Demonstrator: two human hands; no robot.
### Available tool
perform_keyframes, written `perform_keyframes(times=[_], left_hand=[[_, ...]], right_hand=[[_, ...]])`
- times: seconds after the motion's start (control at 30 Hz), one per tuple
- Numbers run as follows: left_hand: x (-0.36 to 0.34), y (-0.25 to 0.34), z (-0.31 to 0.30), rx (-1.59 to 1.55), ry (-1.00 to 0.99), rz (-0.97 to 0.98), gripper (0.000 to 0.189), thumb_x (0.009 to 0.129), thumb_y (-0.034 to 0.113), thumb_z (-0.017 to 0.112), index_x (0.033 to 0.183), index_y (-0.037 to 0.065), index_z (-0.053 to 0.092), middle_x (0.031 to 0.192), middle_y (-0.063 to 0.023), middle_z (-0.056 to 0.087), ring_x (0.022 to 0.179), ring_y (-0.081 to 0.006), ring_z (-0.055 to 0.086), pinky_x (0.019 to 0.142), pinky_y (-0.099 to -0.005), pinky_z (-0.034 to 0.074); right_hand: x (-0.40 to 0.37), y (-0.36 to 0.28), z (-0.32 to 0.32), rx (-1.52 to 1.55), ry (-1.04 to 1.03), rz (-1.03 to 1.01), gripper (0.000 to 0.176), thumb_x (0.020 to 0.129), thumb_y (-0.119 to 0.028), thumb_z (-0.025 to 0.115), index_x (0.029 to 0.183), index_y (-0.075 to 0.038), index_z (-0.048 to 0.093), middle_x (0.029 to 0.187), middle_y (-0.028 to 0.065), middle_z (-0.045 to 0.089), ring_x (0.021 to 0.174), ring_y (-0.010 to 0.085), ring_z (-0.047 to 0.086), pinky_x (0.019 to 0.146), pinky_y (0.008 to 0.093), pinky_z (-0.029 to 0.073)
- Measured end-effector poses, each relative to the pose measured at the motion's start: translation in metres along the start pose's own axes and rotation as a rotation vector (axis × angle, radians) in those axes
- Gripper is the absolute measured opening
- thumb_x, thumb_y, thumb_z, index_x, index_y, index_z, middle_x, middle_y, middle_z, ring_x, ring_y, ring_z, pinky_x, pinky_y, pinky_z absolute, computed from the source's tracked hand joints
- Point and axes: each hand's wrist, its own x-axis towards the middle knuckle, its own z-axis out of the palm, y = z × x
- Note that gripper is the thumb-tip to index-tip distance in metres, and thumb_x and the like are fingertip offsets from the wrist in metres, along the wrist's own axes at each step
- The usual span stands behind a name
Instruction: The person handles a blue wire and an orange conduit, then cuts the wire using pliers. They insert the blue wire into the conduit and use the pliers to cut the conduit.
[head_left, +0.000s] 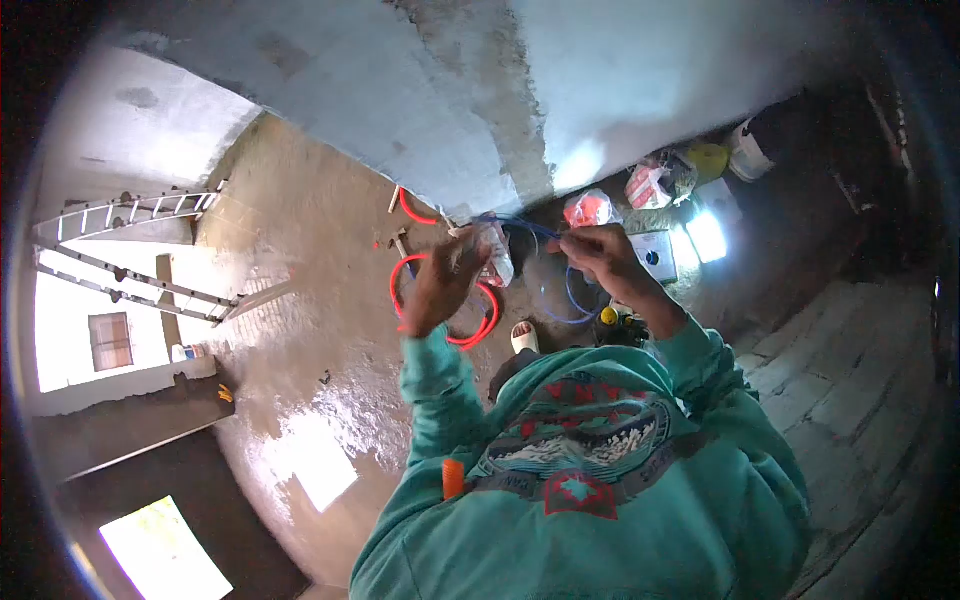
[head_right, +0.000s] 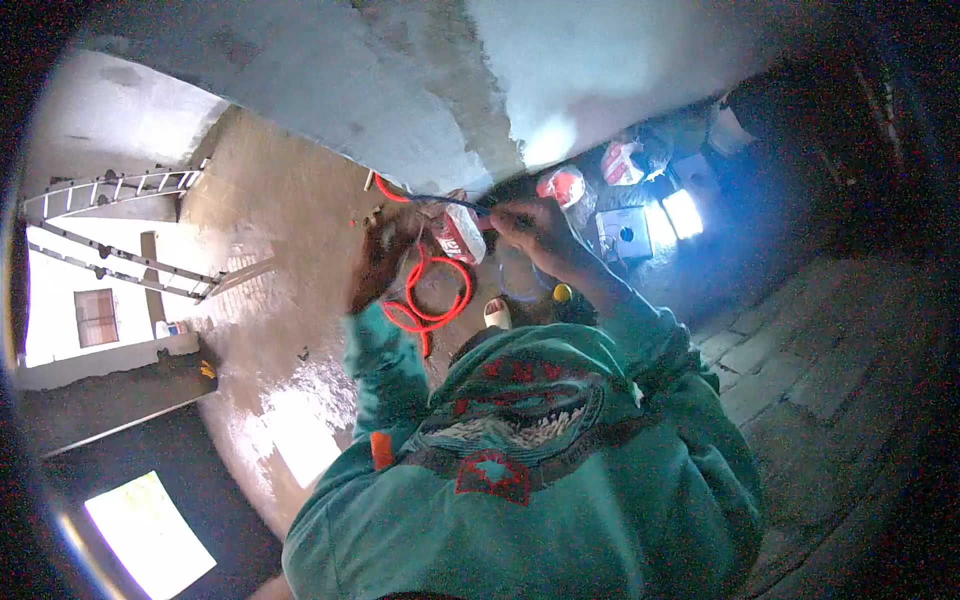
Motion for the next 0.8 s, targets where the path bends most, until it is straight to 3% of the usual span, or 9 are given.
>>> perform_keyframes(times=[0.07,0.17,0.23,0.33,0.43,0.6,0.7,0.73,0.8], left_hand=[[-0.052,0.005,-0.038,-0.033,-0.085,-0.071,0.036,0.084,0.009,0.051,0.116,-0.002,0.04,0.102,-0.016,0.057,0.094,-0.0206,0.056,0.081,-0.034,0.045],[-0.139,0.008,-0.063,-0.227,-0.524,-0.363,0.035,0.084,0.009,0.051,0.115,-0.002,0.04,0.101,-0.0156,0.057,0.092,-0.02,0.056,0.08,-0.0334,0.045],[-0.182,0.018,-0.069,-0.337,-0.74,-0.514,0.034,0.084,0.01,0.051,0.114,-0.002,0.04,0.1,-0.0153,0.057,0.091,-0.0196,0.056,0.079,-0.033,0.045],[-0.215,0.029,-0.073,-0.419,-0.873,-0.628,0.033,0.084,0.01,0.051,0.112,-0.002,0.04,0.099,-0.0149,0.056,0.09,-0.019,0.055,0.077,-0.0324,0.045],[-0.225,0.033,-0.075,-0.457,-0.89,-0.662,0.031,0.084,0.011,0.052,0.11,-0.002,0.04,0.099,-0.0144,0.056,0.088,-0.0184,0.055,0.076,-0.0318,0.045],[-0.217,0.043,-0.081,-0.546,-0.852,-0.632,0.03,0.084,0.012,0.052,0.108,-0.002,0.04,0.097,-0.0137,0.055,0.086,-0.0174,0.055,0.073,-0.0307,0.045],[-0.204,0.052,-0.088,-0.651,-0.736,-0.521,0.029,0.084,0.013,0.052,0.106,-0.002,0.04,0.096,-0.0133,0.055,0.085,-0.0168,0.054,0.072,-0.0301,0.045],[-0.198,0.061,-0.092,-0.696,-0.67,-0.467,0.028,0.084,0.013,0.052,0.106,-0.002,0.04,0.096,-0.0131,0.055,0.084,-0.0166,0.054,0.071,-0.0299,0.045],[-0.17,0.076,-0.099,-0.794,-0.507,-0.338,0.028,0.085,0.013,0.052,0.104,-0.002,0.04,0.095,-0.0128,0.055,0.083,-0.0162,0.054,0.07,-0.0295,0.045]], right_hand=[[-0.005,-0.008,-0.005,-0.177,0.152,-0.096,0.023,0.084,-0.025,0.052,0.088,-0.005,0.064,0.066,0.0011,0.057,0.059,0.006,0.047,0.056,0.0203,0.037],[-0.012,-0.008,-0.015,-0.158,0.186,-0.146,0.024,0.084,-0.025,0.052,0.087,-0.005,0.065,0.067,-0.0004,0.057,0.064,0.0064,0.049,0.06,0.021,0.038],[-0.018,-0.017,-0.017,-0.136,0.176,-0.075,0.024,0.084,-0.024,0.052,0.088,-0.005,0.065,0.068,-0.0002,0.058,0.064,0.0054,0.048,0.059,0.0199,0.037],[-0.016,-0.02,-0.015,-0.1,0.244,-0.11,0.028,0.084,-0.024,0.049,0.086,0.001,0.061,0.055,-0.0062,0.038,0.047,0.0024,0.03,0.044,0.0197,0.023],[-0.017,-0.014,-0.017,0.106,0.181,-0.094,0.029,0.084,-0.024,0.048,0.087,0.003,0.06,0.053,-0.0066,0.035,0.045,0.0025,0.027,0.043,0.0206,0.021],[-0.019,-0.017,-0.016,0.074,0.194,-0.091,0.031,0.084,-0.025,0.048,0.088,0.003,0.058,0.054,-0.0072,0.033,0.046,0.0025,0.025,0.044,0.0197,0.019],[-0.02,-0.007,-0.019,0.193,0.177,-0.08,0.03,0.084,-0.028,0.05,0.089,0.001,0.059,0.054,-0.0084,0.032,0.049,0.002,0.026,0.045,0.0188,0.018],[-0.021,0.004,-0.02,0.074,0.275,-0.073,0.03,0.083,-0.028,0.051,0.088,0.001,0.059,0.054,-0.0085,0.032,0.048,0.0017,0.025,0.044,0.0188,0.018],[-0.028,0.004,-0.015,0.115,0.24,-0.126,0.03,0.084,-0.026,0.051,0.087,0.003,0.057,0.053,-0.0074,0.032,0.045,0.0016,0.024,0.043,0.0197,0.017]])
